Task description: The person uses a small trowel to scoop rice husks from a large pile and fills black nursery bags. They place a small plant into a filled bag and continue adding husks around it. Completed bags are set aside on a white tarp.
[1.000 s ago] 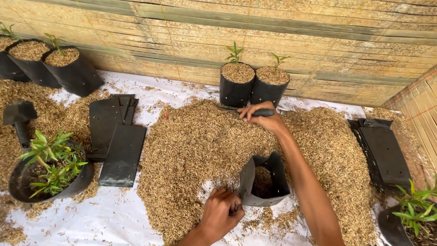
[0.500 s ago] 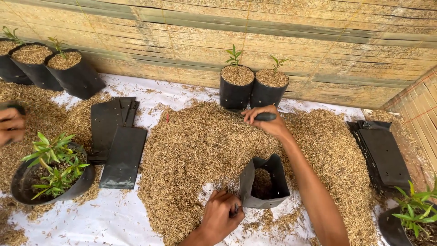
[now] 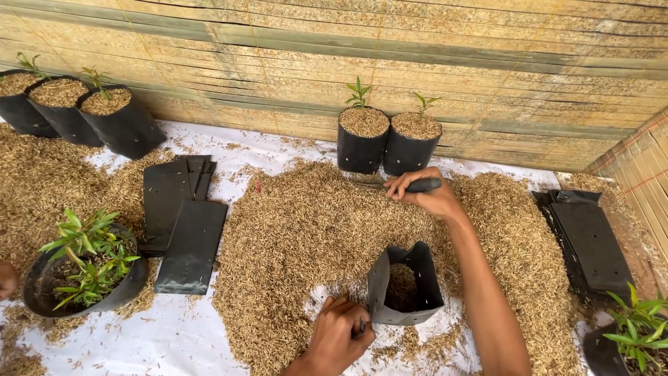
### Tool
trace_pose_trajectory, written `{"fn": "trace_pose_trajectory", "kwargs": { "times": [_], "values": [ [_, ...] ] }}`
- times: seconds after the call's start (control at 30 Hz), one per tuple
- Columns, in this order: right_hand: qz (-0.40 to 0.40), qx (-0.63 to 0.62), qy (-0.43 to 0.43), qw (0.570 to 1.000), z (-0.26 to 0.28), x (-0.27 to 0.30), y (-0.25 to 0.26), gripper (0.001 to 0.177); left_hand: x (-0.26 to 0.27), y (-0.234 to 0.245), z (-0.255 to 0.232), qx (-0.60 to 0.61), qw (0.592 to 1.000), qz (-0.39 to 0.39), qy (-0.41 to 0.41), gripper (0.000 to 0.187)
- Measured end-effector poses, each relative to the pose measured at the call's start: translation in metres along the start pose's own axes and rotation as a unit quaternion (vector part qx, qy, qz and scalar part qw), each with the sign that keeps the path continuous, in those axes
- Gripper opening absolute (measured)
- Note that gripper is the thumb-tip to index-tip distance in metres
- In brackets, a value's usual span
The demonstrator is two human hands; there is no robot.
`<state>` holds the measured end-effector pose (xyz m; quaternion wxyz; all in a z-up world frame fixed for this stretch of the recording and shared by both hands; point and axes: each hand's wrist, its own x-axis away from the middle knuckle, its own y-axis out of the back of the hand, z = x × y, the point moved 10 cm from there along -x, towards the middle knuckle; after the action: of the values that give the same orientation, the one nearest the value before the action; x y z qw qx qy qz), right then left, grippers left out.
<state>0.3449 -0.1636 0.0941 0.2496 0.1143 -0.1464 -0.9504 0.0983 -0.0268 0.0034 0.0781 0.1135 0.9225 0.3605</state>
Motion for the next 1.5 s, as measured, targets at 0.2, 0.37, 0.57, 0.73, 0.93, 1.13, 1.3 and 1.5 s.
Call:
{"fn": "trace_pose_trajectory", "kwargs": {
  "times": [0.2, 0.37, 0.57, 0.73, 0.93, 1.13, 1.3, 1.5],
  "values": [
    [-0.025, 0.024, -0.077, 0.996, -0.009, 0.005, 0.006, 0.021, 0.000, -0.002, 0.001, -0.008, 1.000, 0.009, 0.001, 0.007],
    [-0.008, -0.021, -0.005, 1.000, 0.006, -0.003, 0.004, 0.019, 0.001, 0.000, -0.002, -0.001, 1.000, -0.010, -0.017, 0.008],
    [-0.041, -0.028, 0.155, 0.987, 0.037, -0.043, -0.047, 0.018, -0.002, 0.004, -0.004, -0.007, 0.999, -0.019, -0.030, 0.008],
    [-0.023, -0.029, 0.147, 0.988, 0.012, -0.078, -0.082, 0.021, 0.002, 0.007, -0.008, 0.006, 0.999, -0.015, -0.030, 0.007],
    [0.035, 0.026, 0.147, 0.988, 0.006, -0.064, -0.089, 0.022, 0.002, 0.005, -0.008, -0.002, 0.999, -0.010, -0.030, 0.009],
    [0.116, 0.017, 0.082, 0.990, 0.018, -0.040, -0.077, 0.022, 0.003, 0.007, -0.010, -0.001, 0.999, -0.016, -0.031, 0.008],
    [0.087, 0.027, 0.054, 0.994, 0.033, -0.053, -0.073, 0.014, 0.004, 0.009, -0.011, -0.008, 0.999, -0.031, -0.041, 0.007],
    [0.049, -0.019, 0.133, 0.990, 0.013, -0.109, -0.100, 0.026, 0.005, 0.015, -0.017, 0.004, 0.998, -0.033, -0.045, 0.008]
  ]
}}
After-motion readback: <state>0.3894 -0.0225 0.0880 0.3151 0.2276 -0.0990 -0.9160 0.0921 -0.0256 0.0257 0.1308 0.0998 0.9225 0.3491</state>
